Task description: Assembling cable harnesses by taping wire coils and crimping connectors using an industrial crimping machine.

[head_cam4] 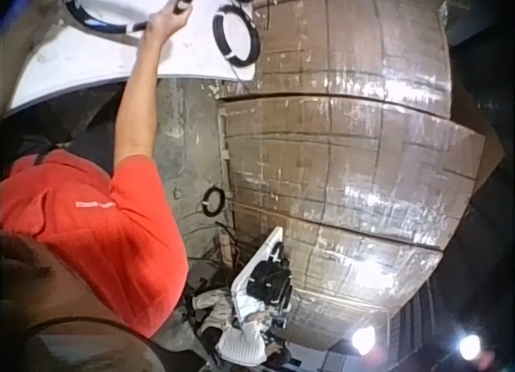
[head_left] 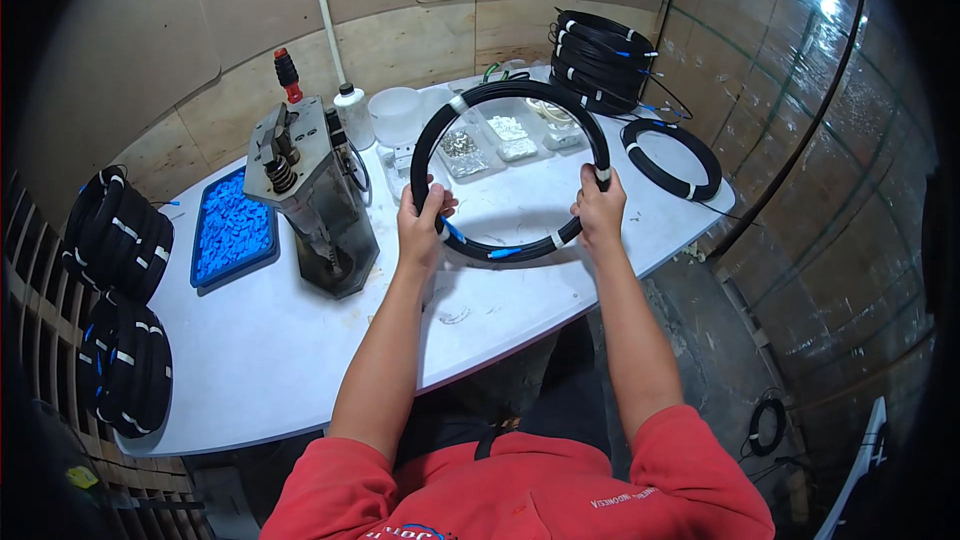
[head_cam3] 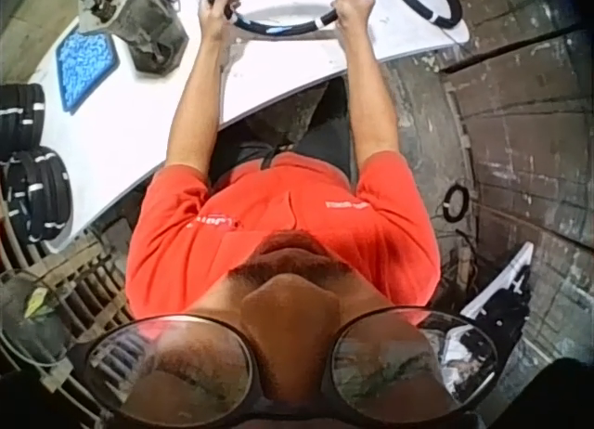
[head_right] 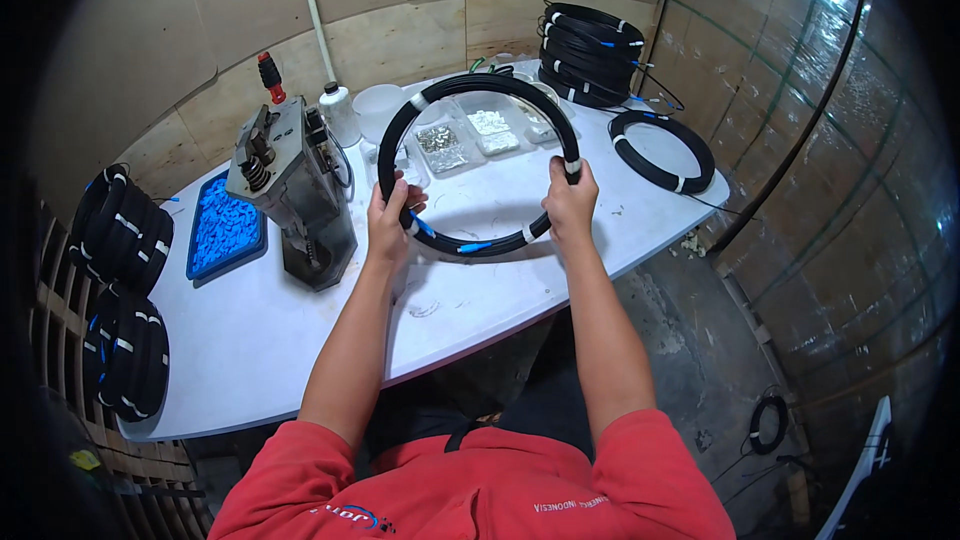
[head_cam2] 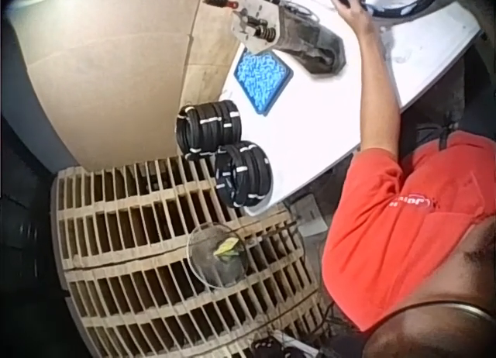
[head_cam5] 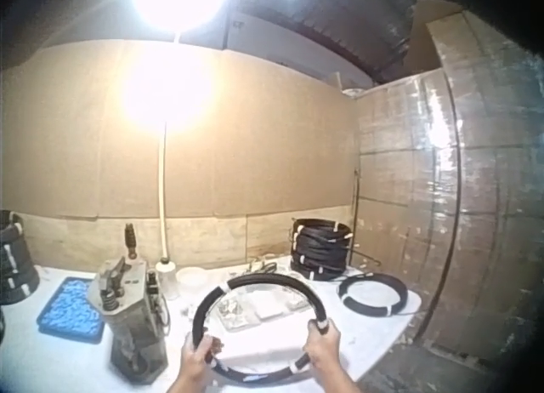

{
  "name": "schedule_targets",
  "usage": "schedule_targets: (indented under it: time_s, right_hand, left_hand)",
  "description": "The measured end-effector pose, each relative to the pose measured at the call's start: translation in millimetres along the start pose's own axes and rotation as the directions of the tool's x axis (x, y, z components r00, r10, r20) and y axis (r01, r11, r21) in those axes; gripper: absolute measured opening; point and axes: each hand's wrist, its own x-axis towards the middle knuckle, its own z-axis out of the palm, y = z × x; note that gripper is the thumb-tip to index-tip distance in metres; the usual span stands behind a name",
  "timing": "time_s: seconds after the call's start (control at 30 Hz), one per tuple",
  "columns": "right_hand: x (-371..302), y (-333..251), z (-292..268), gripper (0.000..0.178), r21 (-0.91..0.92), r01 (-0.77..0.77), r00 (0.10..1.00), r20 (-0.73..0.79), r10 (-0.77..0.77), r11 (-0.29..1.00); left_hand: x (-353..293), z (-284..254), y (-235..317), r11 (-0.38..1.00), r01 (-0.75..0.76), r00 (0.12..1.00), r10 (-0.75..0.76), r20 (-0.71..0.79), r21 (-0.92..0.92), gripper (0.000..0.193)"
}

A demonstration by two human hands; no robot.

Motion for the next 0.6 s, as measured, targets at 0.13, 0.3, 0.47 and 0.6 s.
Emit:
schedule_targets:
  time_s: [0.13, 0.3, 0.47, 0.6]
  right_hand:
    - [-15.7, -5.5, 16.3, 0.019, 0.258, -0.048, 0.986, -0.144, 0.087, 0.965]
    - [-31.4, -2.5, 36.1, 0.019, 0.450, -0.097, 0.964, -0.180, 0.197, 0.888]
    - [-59.6, 6.4, 43.5, 0.018, 0.529, -0.071, 0.953, -0.216, 0.215, 0.846]
    - [-71.1, 18.1, 42.3, 0.017, 0.507, -0.041, 0.977, -0.161, 0.141, 0.861]
  left_hand:
    - [-15.0, 13.0, -10.0, 0.948, 0.158, 0.984, -0.128, 0.123, -0.275, 0.049]
    - [-30.9, 36.6, -6.0, 0.944, 0.211, 0.971, -0.171, 0.169, -0.253, 0.045]
    - [-29.4, 32.5, -10.5, 0.941, 0.149, 0.986, -0.120, 0.111, -0.303, 0.023]
    - [-22.9, 24.7, -7.9, 0.936, 0.100, 0.994, -0.078, 0.075, -0.339, 0.015]
